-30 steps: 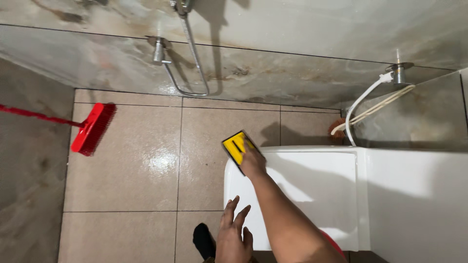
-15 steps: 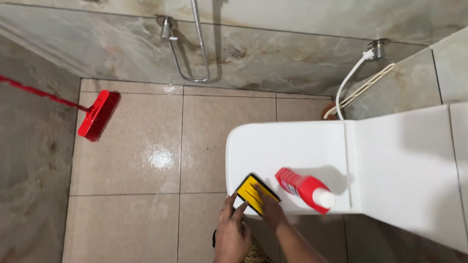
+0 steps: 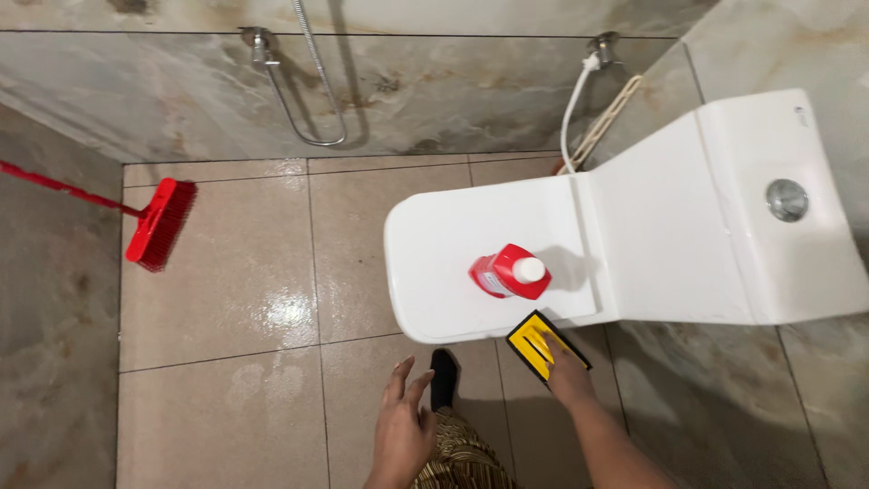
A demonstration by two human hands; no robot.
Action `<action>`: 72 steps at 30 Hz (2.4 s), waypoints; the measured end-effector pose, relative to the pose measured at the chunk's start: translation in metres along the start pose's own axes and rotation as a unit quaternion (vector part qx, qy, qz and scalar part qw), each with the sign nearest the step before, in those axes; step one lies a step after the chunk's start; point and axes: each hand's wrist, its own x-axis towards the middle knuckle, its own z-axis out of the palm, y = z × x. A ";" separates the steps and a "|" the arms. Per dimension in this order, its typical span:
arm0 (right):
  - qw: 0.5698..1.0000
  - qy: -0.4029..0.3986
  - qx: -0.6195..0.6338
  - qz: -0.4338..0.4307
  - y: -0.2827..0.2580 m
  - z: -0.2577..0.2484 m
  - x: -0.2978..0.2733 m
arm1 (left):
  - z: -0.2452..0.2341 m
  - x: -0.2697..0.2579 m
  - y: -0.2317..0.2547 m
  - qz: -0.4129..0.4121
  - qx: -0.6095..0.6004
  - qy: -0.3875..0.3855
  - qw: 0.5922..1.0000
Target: The person scrubs the toilet seat, lid, and tank with a yellow sponge. They move a red cleaning solution bottle to access different areas and continue scrubbing the base and sides of the toilet.
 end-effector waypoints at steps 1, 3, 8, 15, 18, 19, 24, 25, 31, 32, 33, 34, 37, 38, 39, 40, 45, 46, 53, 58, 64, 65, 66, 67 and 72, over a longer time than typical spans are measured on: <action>1.000 0.004 0.001 0.013 0.005 -0.005 -0.001 | 0.002 -0.001 0.005 0.015 0.010 0.003 1.000; 0.999 0.011 0.004 0.039 0.013 -0.013 -0.001 | 0.007 -0.001 0.015 0.026 0.023 -0.001 0.999; 0.997 0.014 0.029 0.070 0.017 -0.026 0.025 | 0.023 0.011 0.036 0.006 0.044 -0.015 0.999; 0.998 0.033 0.019 0.047 0.027 -0.022 0.064 | 0.048 0.036 0.064 -0.019 0.037 -0.019 0.999; 0.999 0.027 0.029 0.036 0.030 -0.030 0.076 | 0.060 0.050 0.080 -0.010 0.034 -0.016 0.999; 0.999 0.008 0.023 0.039 0.029 -0.036 0.078 | 0.064 0.054 0.086 -0.014 0.031 -0.020 0.999; 0.999 -0.003 0.047 -0.001 0.028 -0.049 0.091 | 0.079 0.071 0.104 -0.019 0.014 -0.026 0.999; 0.999 -0.002 0.048 -0.004 0.028 -0.048 0.096 | 0.081 0.074 0.106 -0.021 0.018 -0.030 0.999; 0.997 -0.019 0.071 -0.010 0.018 -0.046 0.136 | 0.090 0.094 0.109 -0.028 0.042 -0.021 0.999; 0.997 -0.029 0.072 -0.001 0.015 -0.047 0.150 | 0.093 0.098 0.109 -0.030 0.037 -0.020 0.999; 0.996 -0.040 0.074 0.007 0.012 -0.047 0.166 | 0.095 0.101 0.108 -0.013 0.011 -0.016 1.000; 0.997 -0.038 0.066 -0.009 0.009 -0.049 0.184 | 0.099 0.102 0.107 0.005 -0.014 -0.011 1.000; 0.992 0.001 0.068 -0.107 -0.008 -0.062 0.247 | 0.117 0.110 0.105 0.077 -0.024 -0.031 0.996; 0.981 0.036 0.085 -0.173 -0.019 -0.072 0.266 | 0.123 0.114 0.105 0.105 -0.016 -0.045 0.993; 0.994 -0.024 0.040 -0.099 -0.030 -0.082 0.279 | 0.128 0.115 0.104 0.106 -0.025 -0.053 0.993; 0.996 -0.085 -0.005 -0.024 -0.042 -0.095 0.292 | 0.134 0.114 0.103 0.108 -0.035 -0.061 0.992; 0.989 0.038 -0.128 -0.057 -0.055 -0.148 0.308 | 0.164 0.124 0.092 0.128 -0.024 -0.058 0.990; 0.991 0.045 -0.117 -0.040 -0.050 -0.152 0.304 | 0.168 0.125 0.087 0.129 -0.023 -0.054 0.990; 0.995 -0.009 -0.098 -0.029 0.019 -0.100 0.131 | 0.179 0.128 0.076 0.130 0.001 -0.080 0.988; 0.992 -0.070 -0.106 -0.001 0.024 -0.085 0.090 | 0.184 0.134 0.075 0.121 0.010 -0.100 0.988; 0.998 0.056 -0.013 -0.011 0.000 -0.117 0.242 | 0.202 0.139 0.061 0.139 0.020 -0.102 0.985; 0.994 0.100 0.026 -0.020 -0.001 -0.123 0.269 | 0.204 0.140 0.061 0.141 0.023 -0.102 0.984; 0.987 0.145 0.066 -0.029 0.001 -0.128 0.294 | 0.205 0.141 0.062 0.155 0.014 -0.098 0.983; 0.983 0.168 0.079 -0.008 0.003 -0.135 0.320 | 0.204 0.141 0.065 0.169 0.005 -0.095 0.981; 0.980 0.110 0.140 0.090 0.052 -0.147 0.347 | 0.195 0.137 0.101 0.189 -0.022 -0.098 0.977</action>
